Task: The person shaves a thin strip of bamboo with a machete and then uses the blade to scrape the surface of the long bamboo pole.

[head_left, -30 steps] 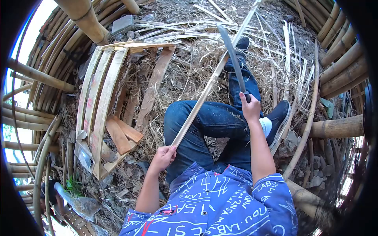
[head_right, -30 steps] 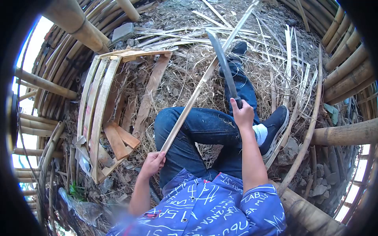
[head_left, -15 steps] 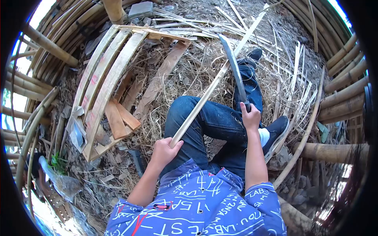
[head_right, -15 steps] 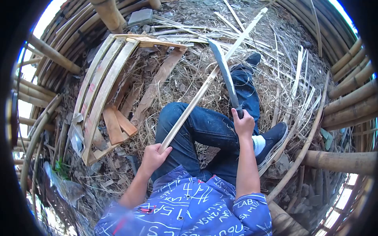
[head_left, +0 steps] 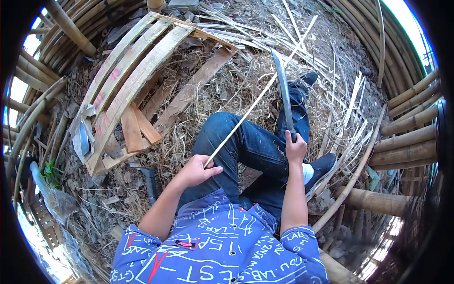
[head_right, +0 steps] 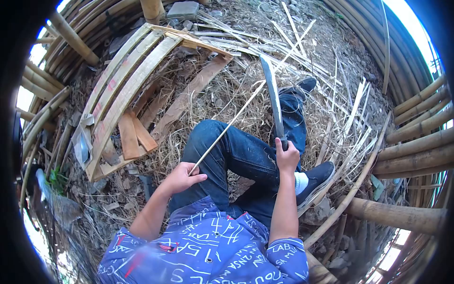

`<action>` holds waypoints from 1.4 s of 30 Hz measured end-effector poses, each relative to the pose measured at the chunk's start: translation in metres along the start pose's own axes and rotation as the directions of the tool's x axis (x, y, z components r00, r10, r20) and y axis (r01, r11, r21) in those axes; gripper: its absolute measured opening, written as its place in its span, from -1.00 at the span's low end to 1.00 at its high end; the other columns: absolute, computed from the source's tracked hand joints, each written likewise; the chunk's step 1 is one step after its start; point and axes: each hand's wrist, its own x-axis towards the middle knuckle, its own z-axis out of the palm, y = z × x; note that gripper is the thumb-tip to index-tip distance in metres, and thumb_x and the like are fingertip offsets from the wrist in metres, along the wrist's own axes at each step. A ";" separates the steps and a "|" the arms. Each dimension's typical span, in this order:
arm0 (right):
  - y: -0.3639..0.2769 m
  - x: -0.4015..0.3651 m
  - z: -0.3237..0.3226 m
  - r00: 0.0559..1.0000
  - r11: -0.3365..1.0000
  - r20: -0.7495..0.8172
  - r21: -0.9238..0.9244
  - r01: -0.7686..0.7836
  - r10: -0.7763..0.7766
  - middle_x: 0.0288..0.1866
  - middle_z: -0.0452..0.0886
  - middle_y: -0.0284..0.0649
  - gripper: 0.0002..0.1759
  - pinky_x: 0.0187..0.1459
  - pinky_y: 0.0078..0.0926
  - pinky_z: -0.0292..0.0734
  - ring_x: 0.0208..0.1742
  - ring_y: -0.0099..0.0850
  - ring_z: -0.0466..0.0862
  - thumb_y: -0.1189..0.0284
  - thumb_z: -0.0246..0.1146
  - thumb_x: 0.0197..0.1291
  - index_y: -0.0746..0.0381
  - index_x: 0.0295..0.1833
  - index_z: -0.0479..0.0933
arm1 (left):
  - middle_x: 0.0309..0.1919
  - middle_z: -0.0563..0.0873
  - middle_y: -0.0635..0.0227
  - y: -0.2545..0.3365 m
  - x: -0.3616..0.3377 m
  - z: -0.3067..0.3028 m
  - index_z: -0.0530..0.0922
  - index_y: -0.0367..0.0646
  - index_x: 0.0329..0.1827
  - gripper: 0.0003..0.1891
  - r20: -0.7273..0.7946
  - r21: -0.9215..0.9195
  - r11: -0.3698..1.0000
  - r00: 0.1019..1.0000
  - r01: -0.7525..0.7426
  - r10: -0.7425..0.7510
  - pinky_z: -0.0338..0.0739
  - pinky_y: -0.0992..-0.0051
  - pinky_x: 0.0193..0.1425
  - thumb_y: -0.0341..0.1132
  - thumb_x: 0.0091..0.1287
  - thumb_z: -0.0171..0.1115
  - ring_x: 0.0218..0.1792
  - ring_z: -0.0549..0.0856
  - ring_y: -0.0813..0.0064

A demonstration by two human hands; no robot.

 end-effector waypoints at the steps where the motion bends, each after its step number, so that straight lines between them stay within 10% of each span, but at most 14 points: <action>1: 0.000 0.000 0.000 1.000 1.000 0.002 -0.004 0.008 -0.008 -0.53 0.60 0.10 -0.39 -0.32 -0.08 0.50 -0.38 0.12 0.64 -0.11 0.24 0.19 0.31 -0.43 0.56 | -0.70 0.41 0.53 0.001 0.001 0.001 0.35 -0.13 -0.67 -0.55 -0.009 -0.014 1.000 1.000 -0.004 0.004 0.26 0.48 -0.52 -0.16 0.19 0.42 -0.59 0.31 0.69; 9: -0.008 -0.006 -0.009 0.988 0.982 0.043 0.125 0.143 -0.150 -0.61 0.50 0.06 -0.45 -0.42 -0.16 0.41 -0.49 0.11 0.56 0.01 0.29 0.20 0.33 -0.46 0.48 | -0.74 0.44 0.37 0.003 0.005 0.005 0.52 -0.35 -0.54 -0.57 -0.052 -0.013 0.997 0.996 0.070 -0.071 0.34 0.37 -0.48 -0.14 0.39 0.17 -0.62 0.37 0.58; 19: -0.140 -0.064 -0.023 0.785 0.964 0.568 0.225 0.139 -0.246 -0.56 0.58 0.06 -0.53 -0.39 -0.16 0.49 -0.42 0.04 0.66 0.02 0.31 0.16 0.27 -0.32 0.63 | -0.76 0.39 0.28 0.018 0.006 0.014 0.45 -0.38 -0.59 -0.53 -0.108 0.045 0.989 0.985 0.143 -0.137 0.27 0.30 -0.50 -0.17 0.43 0.11 -0.62 0.27 0.51; 21: -0.148 -0.074 -0.013 0.734 0.952 0.619 0.279 0.126 -0.279 -0.56 0.59 0.08 -0.52 -0.37 -0.15 0.51 -0.42 0.05 0.66 0.01 0.30 0.16 0.29 -0.33 0.63 | -0.59 0.58 -0.14 0.018 0.004 0.014 0.56 -0.42 -0.45 -0.58 -0.143 0.101 0.989 0.985 0.107 -0.092 0.45 0.15 -0.30 -0.18 0.41 0.07 -0.51 0.61 -0.02; 24: -0.156 -0.082 -0.009 0.716 0.948 0.625 0.252 0.192 -0.311 -0.55 0.60 0.10 -0.46 -0.33 -0.12 0.54 -0.41 0.06 0.66 -0.03 0.29 0.16 0.32 -0.38 0.61 | -0.50 0.61 -0.21 0.003 0.007 0.015 0.59 -0.41 -0.36 -0.65 -0.167 0.062 0.998 0.986 -0.008 0.018 0.48 0.13 -0.24 -0.23 0.39 0.05 -0.39 0.64 -0.15; 32: -0.148 -0.066 -0.017 0.721 0.893 0.596 -0.016 0.450 -0.353 -0.54 0.62 0.09 -0.38 -0.31 -0.06 0.56 -0.39 0.08 0.67 -0.14 0.23 0.17 0.29 -0.39 0.60 | -0.52 0.60 -0.17 0.009 0.000 0.011 0.58 -0.42 -0.32 -0.68 -0.142 0.091 0.996 0.990 0.026 -0.013 0.46 0.17 -0.30 -0.27 0.39 0.05 -0.47 0.62 0.03; 40: -0.107 -0.017 -0.032 0.808 0.915 0.525 -0.125 0.384 -0.267 -0.53 0.61 0.11 -0.36 -0.31 -0.03 0.52 -0.38 0.08 0.65 -0.16 0.20 0.17 0.30 -0.41 0.56 | -0.70 0.46 0.05 0.007 0.002 0.016 0.48 -0.40 -0.50 -0.63 -0.237 0.168 0.981 0.962 -0.095 0.134 0.36 0.26 -0.47 -0.25 0.41 0.12 -0.64 0.40 0.35; 42: -0.109 -0.013 -0.035 0.810 0.904 0.523 -0.156 0.398 -0.266 -0.53 0.59 0.11 -0.38 -0.28 -0.01 0.49 -0.37 0.11 0.63 -0.14 0.23 0.16 0.29 -0.44 0.55 | -0.53 0.58 -0.20 0.018 -0.002 0.011 0.55 -0.41 -0.42 -0.63 -0.158 0.153 0.988 0.987 0.002 0.023 0.47 0.11 -0.29 -0.21 0.40 0.09 -0.43 0.62 -0.16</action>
